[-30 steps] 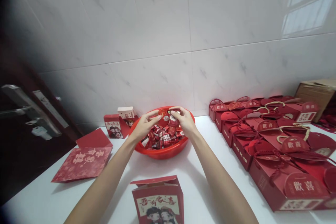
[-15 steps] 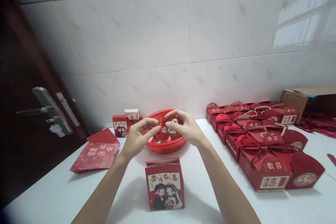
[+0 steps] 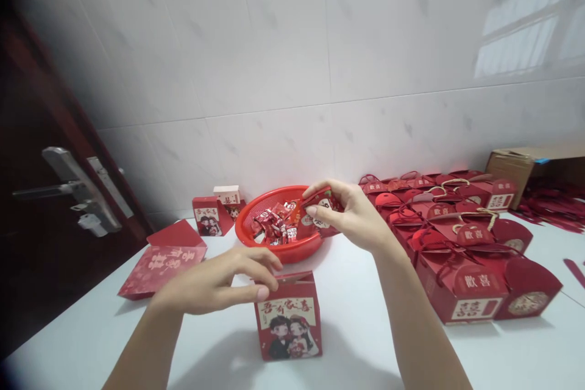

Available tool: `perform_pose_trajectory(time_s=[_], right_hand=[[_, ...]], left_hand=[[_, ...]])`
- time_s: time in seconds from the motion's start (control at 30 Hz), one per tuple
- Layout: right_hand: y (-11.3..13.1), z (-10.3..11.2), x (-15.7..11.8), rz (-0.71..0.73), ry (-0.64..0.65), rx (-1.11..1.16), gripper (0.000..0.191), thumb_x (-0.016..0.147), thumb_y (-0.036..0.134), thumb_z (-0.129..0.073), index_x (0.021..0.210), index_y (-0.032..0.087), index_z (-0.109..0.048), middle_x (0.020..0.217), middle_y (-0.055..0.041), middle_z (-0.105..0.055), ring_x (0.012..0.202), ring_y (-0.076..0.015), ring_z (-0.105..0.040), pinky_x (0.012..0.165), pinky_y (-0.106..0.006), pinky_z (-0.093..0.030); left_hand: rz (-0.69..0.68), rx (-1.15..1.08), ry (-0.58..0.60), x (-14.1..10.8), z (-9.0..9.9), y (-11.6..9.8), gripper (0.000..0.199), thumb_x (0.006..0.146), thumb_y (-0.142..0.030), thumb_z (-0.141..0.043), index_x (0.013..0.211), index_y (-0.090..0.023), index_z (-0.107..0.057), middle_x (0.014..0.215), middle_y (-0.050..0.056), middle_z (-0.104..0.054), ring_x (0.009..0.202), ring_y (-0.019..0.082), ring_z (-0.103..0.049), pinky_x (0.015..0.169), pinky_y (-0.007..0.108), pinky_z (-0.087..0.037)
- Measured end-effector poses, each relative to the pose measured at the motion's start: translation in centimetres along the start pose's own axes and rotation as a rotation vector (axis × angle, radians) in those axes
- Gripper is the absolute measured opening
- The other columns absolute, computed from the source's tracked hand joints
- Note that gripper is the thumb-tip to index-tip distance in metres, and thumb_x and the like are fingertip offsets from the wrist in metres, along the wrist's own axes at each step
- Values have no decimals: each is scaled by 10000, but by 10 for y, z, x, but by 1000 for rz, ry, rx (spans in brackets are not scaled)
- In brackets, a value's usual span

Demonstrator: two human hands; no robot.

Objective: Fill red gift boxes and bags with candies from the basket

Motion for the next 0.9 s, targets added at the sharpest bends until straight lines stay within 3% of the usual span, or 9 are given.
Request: perform_pose_trajectory(time_s=[0.13,0.37,0.53,0.73,0.9], right_hand=[[1,-2,1,37,42,-59,220,793,316,-749,950,175,-687,843,-47,-702,725,-156,-669,525,-224,-554],[-2,-12,2,73,204,-202,159,828,291,-705,949,187,-706,787,-17,-656,585,-95,-529,494,-215,-488],[-4,-21,3,62,295,-233,126,840,252,-676,949,189,-688,818,-15,-646,635,-106,-556,529,-214,-482],[-8,-24,6,80,286,-262,97,844,223,-645,932,190,-670,882,-21,-657,688,-115,-583,581,-226,-488],[-9,-26,9,99,282,-302,98,843,203,-631,933,195,-669,890,-22,-661,731,-129,-601,599,-231,-487]], left_hand=[[-8,-42,-43,12,-4,13,232,947,-324,-550,984,-240,-762,1021,58,-730,868,190,-669,738,289,-511],[-4,-172,-225,21,-2,28,143,835,-259,-656,938,-229,-750,956,46,-757,897,208,-679,837,342,-522],[12,-219,-195,26,-5,34,225,754,-291,-742,971,-229,-741,997,36,-748,935,230,-669,848,348,-518],[16,-252,-236,35,-9,44,179,852,-341,-642,892,-199,-744,919,34,-748,868,200,-659,819,310,-500],[109,-256,-220,35,-9,46,236,735,-346,-765,929,-215,-738,928,11,-735,882,217,-655,801,306,-491]])
Point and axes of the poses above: each hand's wrist, its own x-axis towards the middle knuckle, its own z-axis out of the back of the hand, y = z × x, the point moved 3 cm from there along x, towards the middle knuckle
